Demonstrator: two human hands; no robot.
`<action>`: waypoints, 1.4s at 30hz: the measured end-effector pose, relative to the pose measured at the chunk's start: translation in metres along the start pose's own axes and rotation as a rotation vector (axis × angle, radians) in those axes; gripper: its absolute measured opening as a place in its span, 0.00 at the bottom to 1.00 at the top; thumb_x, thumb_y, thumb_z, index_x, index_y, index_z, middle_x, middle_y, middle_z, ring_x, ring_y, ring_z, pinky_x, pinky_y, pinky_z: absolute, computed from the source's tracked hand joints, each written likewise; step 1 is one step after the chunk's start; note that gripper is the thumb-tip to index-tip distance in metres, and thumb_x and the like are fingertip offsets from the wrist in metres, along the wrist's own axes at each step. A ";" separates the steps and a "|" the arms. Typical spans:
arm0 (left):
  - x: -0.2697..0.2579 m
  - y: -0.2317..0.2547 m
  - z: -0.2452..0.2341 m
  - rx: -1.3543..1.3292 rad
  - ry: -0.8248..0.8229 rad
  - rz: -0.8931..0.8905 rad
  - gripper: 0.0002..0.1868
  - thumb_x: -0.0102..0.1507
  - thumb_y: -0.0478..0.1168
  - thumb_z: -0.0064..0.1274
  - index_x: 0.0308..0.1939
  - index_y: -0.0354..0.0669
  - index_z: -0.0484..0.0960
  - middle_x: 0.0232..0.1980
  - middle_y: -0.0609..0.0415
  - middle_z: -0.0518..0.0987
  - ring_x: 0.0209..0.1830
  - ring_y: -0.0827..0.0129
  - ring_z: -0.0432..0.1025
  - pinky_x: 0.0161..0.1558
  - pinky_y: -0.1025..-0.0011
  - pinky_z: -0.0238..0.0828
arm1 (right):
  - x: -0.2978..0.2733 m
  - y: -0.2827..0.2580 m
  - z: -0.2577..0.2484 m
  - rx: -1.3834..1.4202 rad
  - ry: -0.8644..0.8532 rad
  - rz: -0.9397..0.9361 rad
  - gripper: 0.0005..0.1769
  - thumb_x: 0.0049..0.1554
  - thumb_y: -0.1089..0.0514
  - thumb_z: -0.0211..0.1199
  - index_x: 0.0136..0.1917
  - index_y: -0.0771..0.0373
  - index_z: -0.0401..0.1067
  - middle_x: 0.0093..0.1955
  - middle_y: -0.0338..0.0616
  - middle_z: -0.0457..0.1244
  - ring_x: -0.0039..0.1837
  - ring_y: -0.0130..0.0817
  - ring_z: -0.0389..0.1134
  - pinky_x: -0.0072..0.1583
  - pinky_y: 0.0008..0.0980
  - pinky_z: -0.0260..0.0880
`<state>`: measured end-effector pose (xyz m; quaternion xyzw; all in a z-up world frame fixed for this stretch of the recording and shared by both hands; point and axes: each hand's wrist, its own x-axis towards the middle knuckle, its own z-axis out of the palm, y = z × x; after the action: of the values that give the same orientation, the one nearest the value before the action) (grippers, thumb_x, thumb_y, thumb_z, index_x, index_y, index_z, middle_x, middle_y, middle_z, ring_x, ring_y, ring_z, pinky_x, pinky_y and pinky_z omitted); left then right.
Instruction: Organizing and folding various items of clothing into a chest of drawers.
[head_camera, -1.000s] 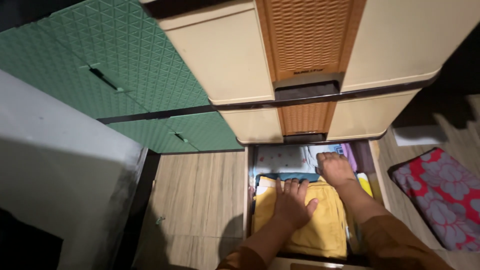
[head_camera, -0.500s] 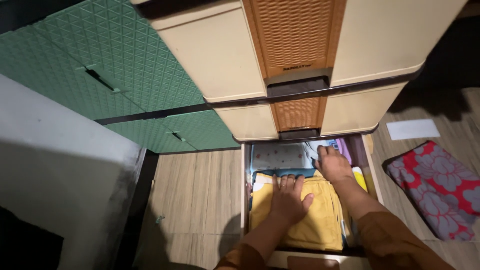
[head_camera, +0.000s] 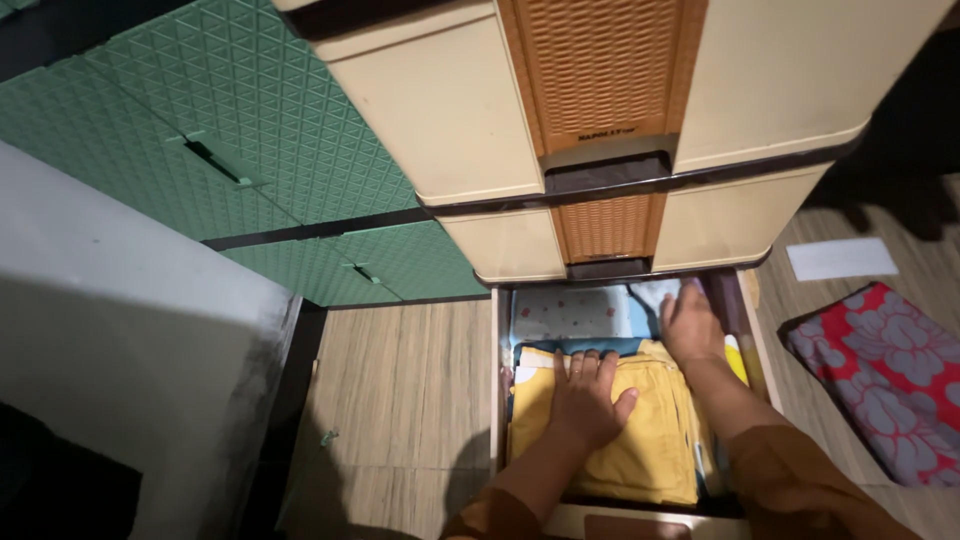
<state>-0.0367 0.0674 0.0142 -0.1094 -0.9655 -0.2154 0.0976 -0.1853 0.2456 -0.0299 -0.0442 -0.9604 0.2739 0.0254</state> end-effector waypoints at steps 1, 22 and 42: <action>0.000 0.001 -0.001 -0.009 -0.005 -0.006 0.36 0.64 0.57 0.51 0.67 0.35 0.73 0.64 0.34 0.72 0.69 0.41 0.62 0.74 0.33 0.36 | -0.002 -0.006 -0.008 0.055 0.017 0.076 0.25 0.66 0.43 0.48 0.70 0.59 0.59 0.64 0.67 0.62 0.60 0.70 0.67 0.60 0.61 0.66; -0.005 0.002 -0.006 -0.024 0.082 0.037 0.35 0.64 0.57 0.53 0.66 0.33 0.75 0.63 0.35 0.73 0.68 0.43 0.63 0.76 0.35 0.38 | 0.022 0.038 0.047 -0.574 0.011 -0.058 0.21 0.60 0.53 0.56 0.67 0.45 0.69 0.59 0.53 0.63 0.60 0.51 0.69 0.60 0.53 0.67; -0.032 -0.038 -0.019 0.306 0.081 -0.049 0.42 0.66 0.58 0.49 0.78 0.39 0.59 0.81 0.36 0.51 0.82 0.48 0.40 0.75 0.44 0.28 | -0.122 -0.086 -0.100 -0.267 -0.311 -0.601 0.43 0.56 0.35 0.62 0.77 0.55 0.55 0.73 0.51 0.57 0.75 0.51 0.59 0.76 0.56 0.57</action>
<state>-0.0127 0.0206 0.0082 -0.0608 -0.9847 -0.0722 0.1467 -0.0626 0.2137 0.0976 0.2794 -0.9502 0.1298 -0.0477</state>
